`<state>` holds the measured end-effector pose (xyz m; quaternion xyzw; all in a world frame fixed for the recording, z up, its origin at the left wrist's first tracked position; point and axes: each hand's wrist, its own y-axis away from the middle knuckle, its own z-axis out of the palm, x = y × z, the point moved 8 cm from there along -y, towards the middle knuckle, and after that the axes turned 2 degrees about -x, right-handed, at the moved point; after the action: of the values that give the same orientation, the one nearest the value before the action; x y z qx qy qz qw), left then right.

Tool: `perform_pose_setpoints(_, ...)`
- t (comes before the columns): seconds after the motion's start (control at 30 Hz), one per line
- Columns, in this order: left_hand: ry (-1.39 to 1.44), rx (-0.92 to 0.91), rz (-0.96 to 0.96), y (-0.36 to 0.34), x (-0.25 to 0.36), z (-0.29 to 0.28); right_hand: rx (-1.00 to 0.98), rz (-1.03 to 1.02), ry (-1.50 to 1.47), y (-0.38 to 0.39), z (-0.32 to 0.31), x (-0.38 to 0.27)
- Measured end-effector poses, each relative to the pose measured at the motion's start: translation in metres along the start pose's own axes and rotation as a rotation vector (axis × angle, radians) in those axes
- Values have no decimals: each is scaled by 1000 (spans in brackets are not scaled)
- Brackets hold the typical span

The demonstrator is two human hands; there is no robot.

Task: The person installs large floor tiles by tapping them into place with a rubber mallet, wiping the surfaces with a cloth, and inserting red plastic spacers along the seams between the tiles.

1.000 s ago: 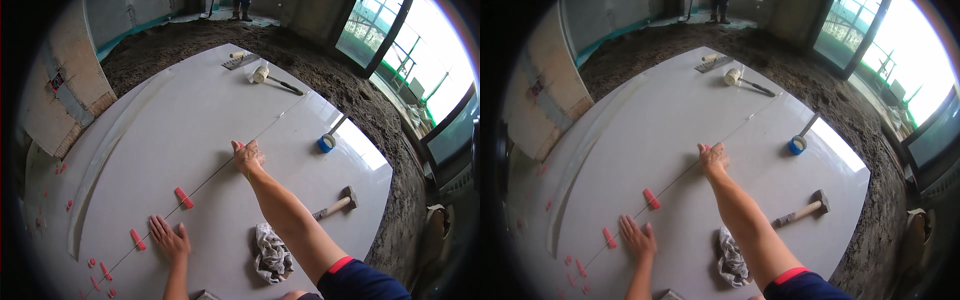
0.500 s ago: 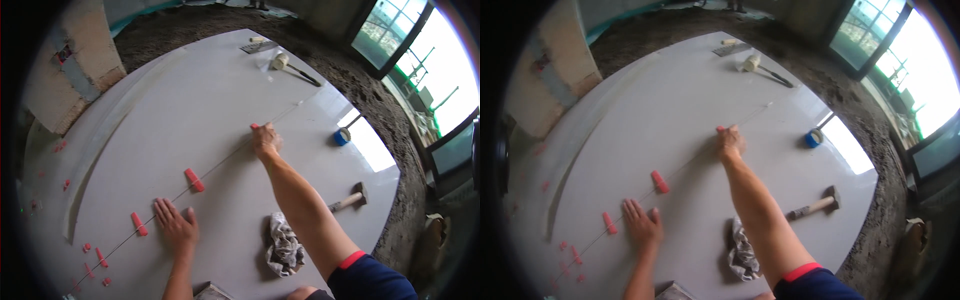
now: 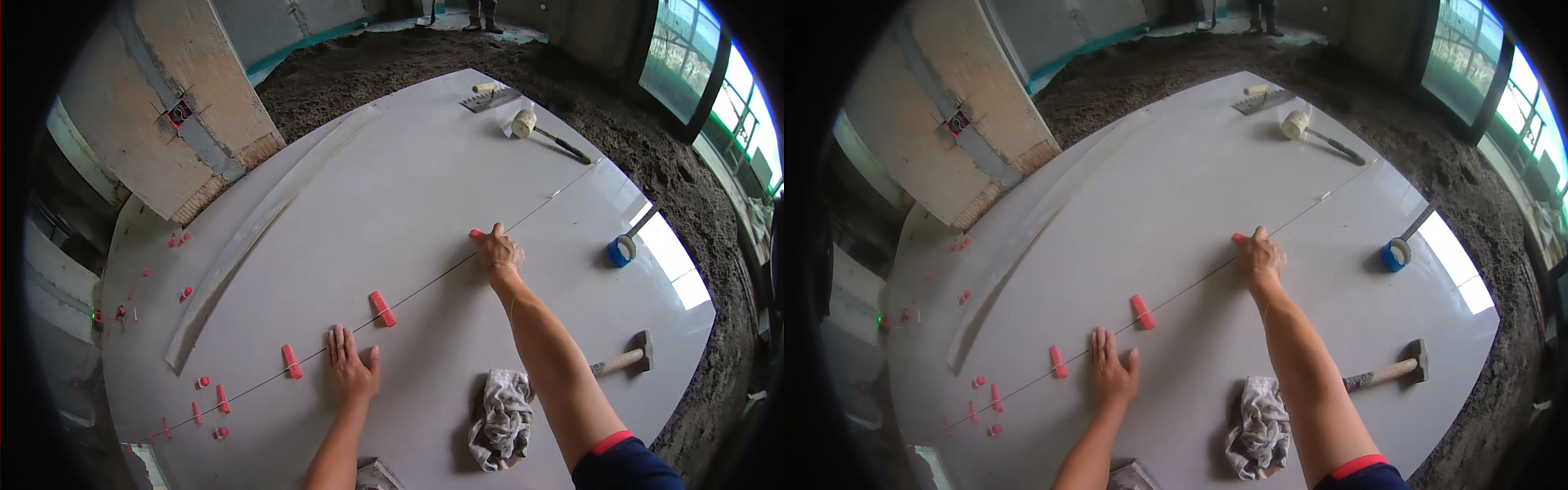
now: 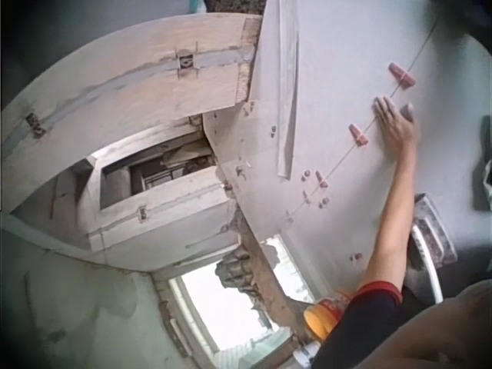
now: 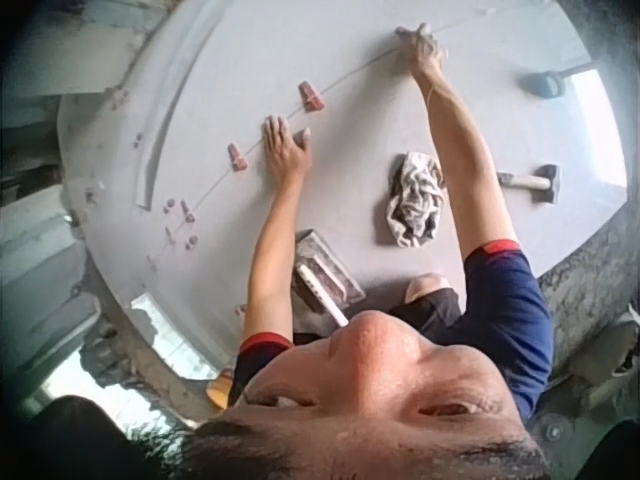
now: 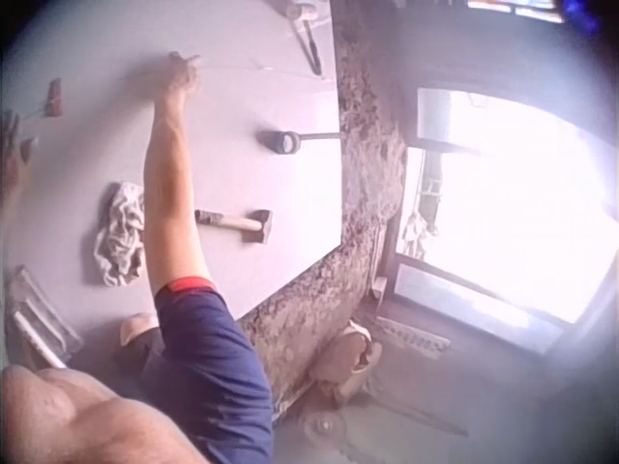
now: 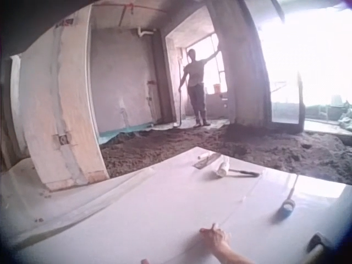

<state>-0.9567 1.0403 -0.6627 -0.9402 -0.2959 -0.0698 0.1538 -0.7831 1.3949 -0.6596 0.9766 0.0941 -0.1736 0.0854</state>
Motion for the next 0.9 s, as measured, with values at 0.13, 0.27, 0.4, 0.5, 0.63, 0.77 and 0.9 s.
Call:
perform_pose_setpoints(0.13,24,37,-1,2,1,7,-19,69,-32,-8,14,8)
perform_pose_setpoints(0.27,9,43,31,-3,4,13,-79,159,-59,-16,22,17)
perform_pose_setpoints(0.4,39,-25,-27,-10,2,13,-94,64,-204,-7,18,21)
perform_pose_setpoints(0.5,46,-28,-50,-12,5,7,-77,-83,-357,27,14,34)
perform_pose_setpoints(0.63,7,-60,-81,-11,6,8,-93,-304,-521,114,2,61)
perform_pose_setpoints(0.77,29,-23,-67,-10,2,10,-139,-502,-590,233,-38,93)
perform_pose_setpoints(0.9,-133,-72,-73,-12,-4,18,-262,-687,-118,319,-21,90)
